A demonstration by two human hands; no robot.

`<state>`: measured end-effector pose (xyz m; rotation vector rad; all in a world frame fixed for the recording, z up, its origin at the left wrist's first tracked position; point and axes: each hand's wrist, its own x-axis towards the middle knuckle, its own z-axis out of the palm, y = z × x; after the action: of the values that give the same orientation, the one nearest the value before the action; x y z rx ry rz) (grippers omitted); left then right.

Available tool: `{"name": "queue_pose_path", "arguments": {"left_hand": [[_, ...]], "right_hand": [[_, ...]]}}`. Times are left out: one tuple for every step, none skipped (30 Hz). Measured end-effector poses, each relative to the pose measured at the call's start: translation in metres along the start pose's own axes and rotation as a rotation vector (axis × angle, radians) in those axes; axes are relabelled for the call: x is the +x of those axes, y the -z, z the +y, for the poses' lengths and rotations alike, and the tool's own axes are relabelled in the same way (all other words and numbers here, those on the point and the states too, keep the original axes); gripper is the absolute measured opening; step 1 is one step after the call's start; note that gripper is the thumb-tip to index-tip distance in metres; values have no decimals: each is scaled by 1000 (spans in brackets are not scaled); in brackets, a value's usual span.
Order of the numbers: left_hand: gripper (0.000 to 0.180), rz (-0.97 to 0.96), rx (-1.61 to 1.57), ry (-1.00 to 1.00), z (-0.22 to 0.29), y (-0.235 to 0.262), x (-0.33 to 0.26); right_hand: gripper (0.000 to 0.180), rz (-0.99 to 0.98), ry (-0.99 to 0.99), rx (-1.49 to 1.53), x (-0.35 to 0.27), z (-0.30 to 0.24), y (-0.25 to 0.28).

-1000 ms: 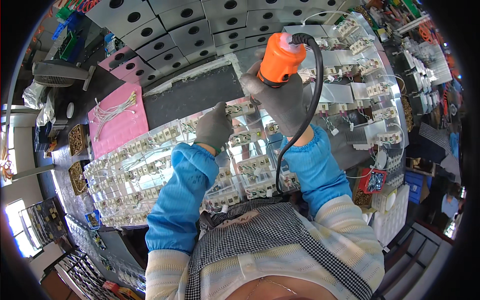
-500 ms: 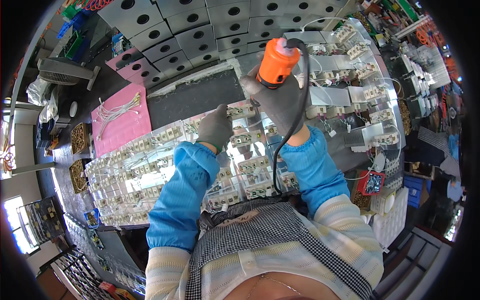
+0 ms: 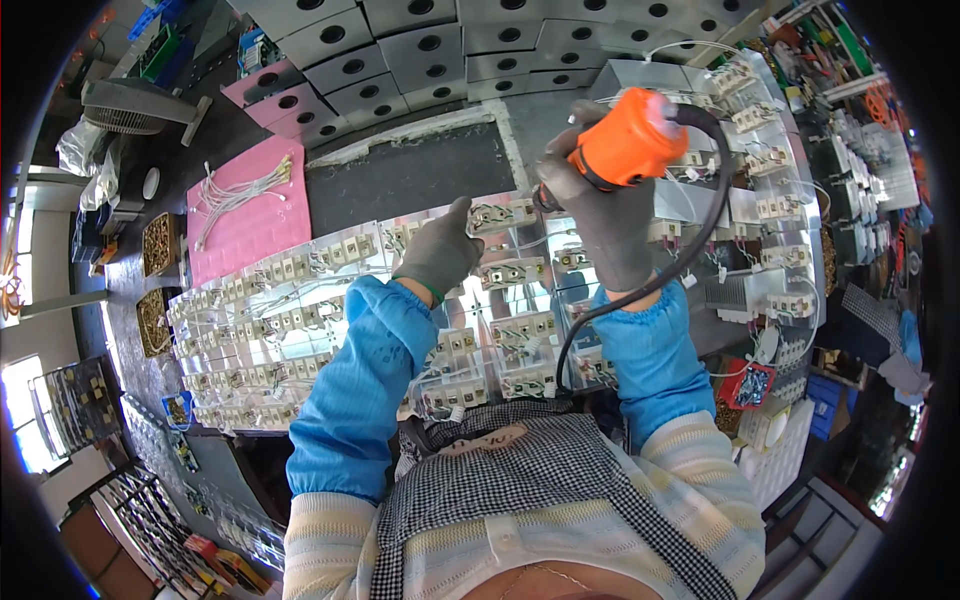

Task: The person fastens electronic components onto a row of electronic devices using an electric screwdriver to drive screws.

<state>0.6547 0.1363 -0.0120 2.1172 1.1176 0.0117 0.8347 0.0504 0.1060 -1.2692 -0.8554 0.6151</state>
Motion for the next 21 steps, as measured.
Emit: {"name": "queue_pose_path", "arguments": {"left_hand": [[60,-2,-4,12,-3,-3,0],[56,-5,-35,13,-5,-6,0],[52,-12,-69,6,-3,-7,1],[57,-35,-80,41,1,-6,1],[57,-41,-86,51,4,-5,2],[55,-44,-88,56,6,-2,1],[54,-47,-92,62,5,-1,1],[50,-28,-111,41,1,-4,2],[50,-35,-117,55,1,-4,1],[49,-27,-76,61,2,-4,1],[47,-19,-35,65,2,-3,1],[47,-28,-43,71,2,-4,3],[47,-12,-28,53,2,-4,5],[46,5,-12,33,3,-5,6],[46,-1,-16,32,3,-5,6],[46,5,-5,30,5,-5,7],[46,13,6,27,6,-5,8],[46,13,4,28,4,-5,7],[45,13,-17,33,2,-5,6],[45,15,-38,36,0,-4,5],[45,22,-38,36,1,-4,4]], "right_hand": [[50,-8,-10,1,0,2,0],[53,-2,2,13,1,3,-1],[55,9,17,18,2,5,0],[56,12,44,61,1,10,2],[56,8,33,59,1,14,4],[58,17,30,66,0,14,4],[60,27,27,73,-2,14,2],[62,20,33,52,-4,11,0],[62,14,17,51,-5,11,-1],[62,3,40,60,-5,12,-2],[62,-7,62,69,-4,14,-2],[60,-32,62,99,-4,14,1],[60,-33,51,92,0,20,3],[60,-48,141,65,7,29,6],[60,-60,233,39,11,33,6],[60,-57,230,34,10,31,4],[60,-46,145,139,9,27,1],[61,-39,59,248,8,24,-4],[61,-41,59,247,7,25,-7],[61,-39,78,194,6,26,-10],[61,-40,101,144,5,25,-11]]}}
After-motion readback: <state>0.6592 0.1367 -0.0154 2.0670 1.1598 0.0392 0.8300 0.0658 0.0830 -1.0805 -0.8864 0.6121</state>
